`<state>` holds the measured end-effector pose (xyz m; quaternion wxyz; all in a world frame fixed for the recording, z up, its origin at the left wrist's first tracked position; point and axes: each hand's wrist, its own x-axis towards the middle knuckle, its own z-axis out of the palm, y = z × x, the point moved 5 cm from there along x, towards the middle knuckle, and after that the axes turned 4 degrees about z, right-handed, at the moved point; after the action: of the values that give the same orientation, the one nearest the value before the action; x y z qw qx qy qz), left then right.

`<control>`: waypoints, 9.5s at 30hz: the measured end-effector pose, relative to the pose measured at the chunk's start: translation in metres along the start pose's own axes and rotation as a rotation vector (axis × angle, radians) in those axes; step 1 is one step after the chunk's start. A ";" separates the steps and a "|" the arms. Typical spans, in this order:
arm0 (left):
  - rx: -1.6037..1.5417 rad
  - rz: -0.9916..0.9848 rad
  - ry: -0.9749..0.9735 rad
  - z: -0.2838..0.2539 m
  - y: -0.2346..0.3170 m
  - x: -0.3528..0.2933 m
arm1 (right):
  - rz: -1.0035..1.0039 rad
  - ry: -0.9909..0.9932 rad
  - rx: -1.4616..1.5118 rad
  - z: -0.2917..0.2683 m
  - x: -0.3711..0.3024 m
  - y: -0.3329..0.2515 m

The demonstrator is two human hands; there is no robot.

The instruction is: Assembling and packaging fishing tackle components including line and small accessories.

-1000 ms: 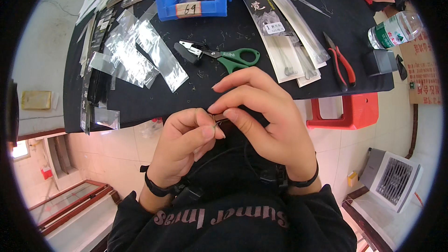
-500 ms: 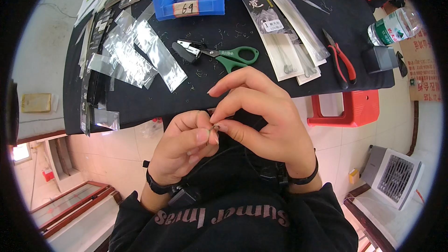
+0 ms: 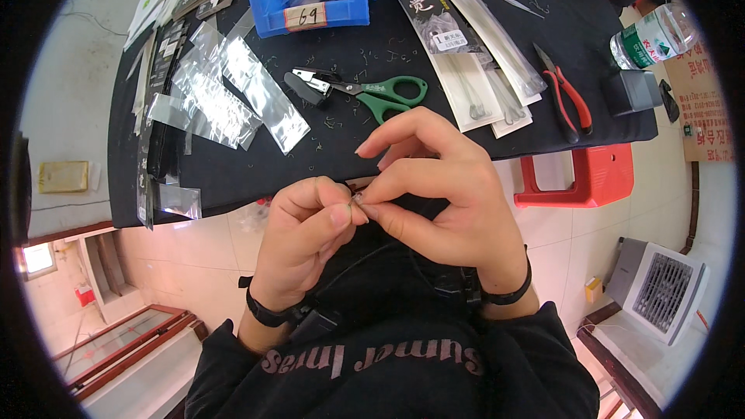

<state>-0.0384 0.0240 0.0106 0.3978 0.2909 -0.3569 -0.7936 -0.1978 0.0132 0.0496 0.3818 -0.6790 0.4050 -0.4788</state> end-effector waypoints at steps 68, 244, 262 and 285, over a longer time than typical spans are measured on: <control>0.114 -0.113 -0.003 -0.002 0.001 0.001 | 0.030 0.079 -0.052 -0.001 -0.002 0.003; -0.044 -0.011 -0.237 -0.023 -0.010 -0.013 | 0.072 -0.199 -0.116 0.031 0.000 -0.006; 0.014 0.055 -0.215 -0.026 -0.003 -0.014 | 0.055 -0.218 -0.104 0.034 0.005 -0.011; 0.274 0.160 0.030 -0.029 0.007 -0.014 | -0.033 -0.218 -0.232 0.042 0.011 -0.013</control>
<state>-0.0064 0.0231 0.0015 0.4216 0.3251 -0.4779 -0.6986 -0.1524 0.0134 0.0543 0.3342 -0.7731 0.4025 -0.3586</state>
